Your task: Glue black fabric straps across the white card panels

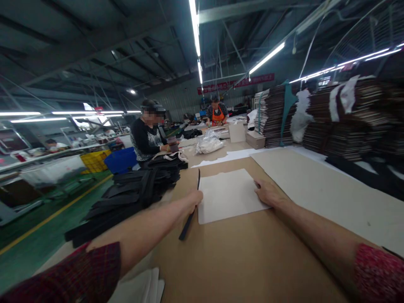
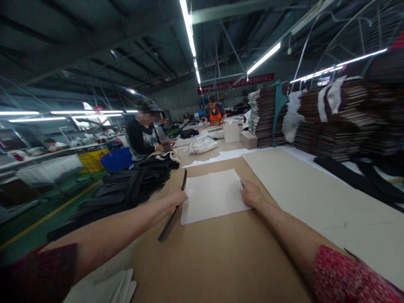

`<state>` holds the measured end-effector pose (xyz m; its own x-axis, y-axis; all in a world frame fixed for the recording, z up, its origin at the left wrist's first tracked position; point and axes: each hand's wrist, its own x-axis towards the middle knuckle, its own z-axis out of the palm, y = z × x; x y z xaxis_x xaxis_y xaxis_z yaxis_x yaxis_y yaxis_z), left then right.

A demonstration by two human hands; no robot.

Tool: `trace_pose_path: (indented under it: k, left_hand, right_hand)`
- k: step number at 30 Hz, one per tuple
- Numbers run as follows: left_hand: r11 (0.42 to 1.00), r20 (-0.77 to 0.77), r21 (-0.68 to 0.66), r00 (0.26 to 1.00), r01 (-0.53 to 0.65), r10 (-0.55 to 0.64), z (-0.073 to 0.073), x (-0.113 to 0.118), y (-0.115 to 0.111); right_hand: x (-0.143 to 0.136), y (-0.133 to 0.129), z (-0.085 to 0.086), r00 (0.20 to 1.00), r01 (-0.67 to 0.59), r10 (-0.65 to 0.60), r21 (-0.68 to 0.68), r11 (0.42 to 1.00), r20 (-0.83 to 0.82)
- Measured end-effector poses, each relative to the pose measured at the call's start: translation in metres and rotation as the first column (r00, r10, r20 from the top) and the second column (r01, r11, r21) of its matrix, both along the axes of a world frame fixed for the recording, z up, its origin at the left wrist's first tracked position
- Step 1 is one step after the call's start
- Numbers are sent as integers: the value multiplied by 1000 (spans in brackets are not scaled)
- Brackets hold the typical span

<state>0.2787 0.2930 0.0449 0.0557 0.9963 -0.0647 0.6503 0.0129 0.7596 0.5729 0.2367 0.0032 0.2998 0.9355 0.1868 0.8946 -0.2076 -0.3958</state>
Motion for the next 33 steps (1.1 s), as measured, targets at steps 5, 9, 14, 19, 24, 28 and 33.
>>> trace_pose_path:
  k: [5, 9, 14, 19, 24, 28, 33]
  left_hand:
    - [991, 14, -131, 1000, -12, 14, 8, -16, -84]
    - [981, 73, -191, 997, 34, -20, 14, -23, -155]
    - [958, 129, -276, 991, 76, -42, 28, -36, -233]
    - [936, 171, -340, 985, 96, -39, 33, -58, -287]
    - [929, 185, -351, 981, 119, -56, 21, -78, -321]
    - [946, 142, -310, 988, 98, -56, 9, -91, -327]
    - [997, 162, -69, 987, 32, -20, 19, -110, -340]
  right_hand:
    - [-18, -94, 3, 998, -57, 57, -16, 998, 10]
    - [-23, -166, 3, 995, -96, 97, -31, 995, 13]
    - [-28, -239, -7, 992, -122, 123, -47, 991, 25]
    - [-48, -299, -9, 987, -146, 147, -21, 989, 69]
    - [-67, -332, -19, 989, -120, 117, 23, 993, 90]
    - [-68, -343, -32, 986, -112, 100, 86, 990, 135]
    - [-69, -363, -22, 992, -81, 34, 395, 915, 125]
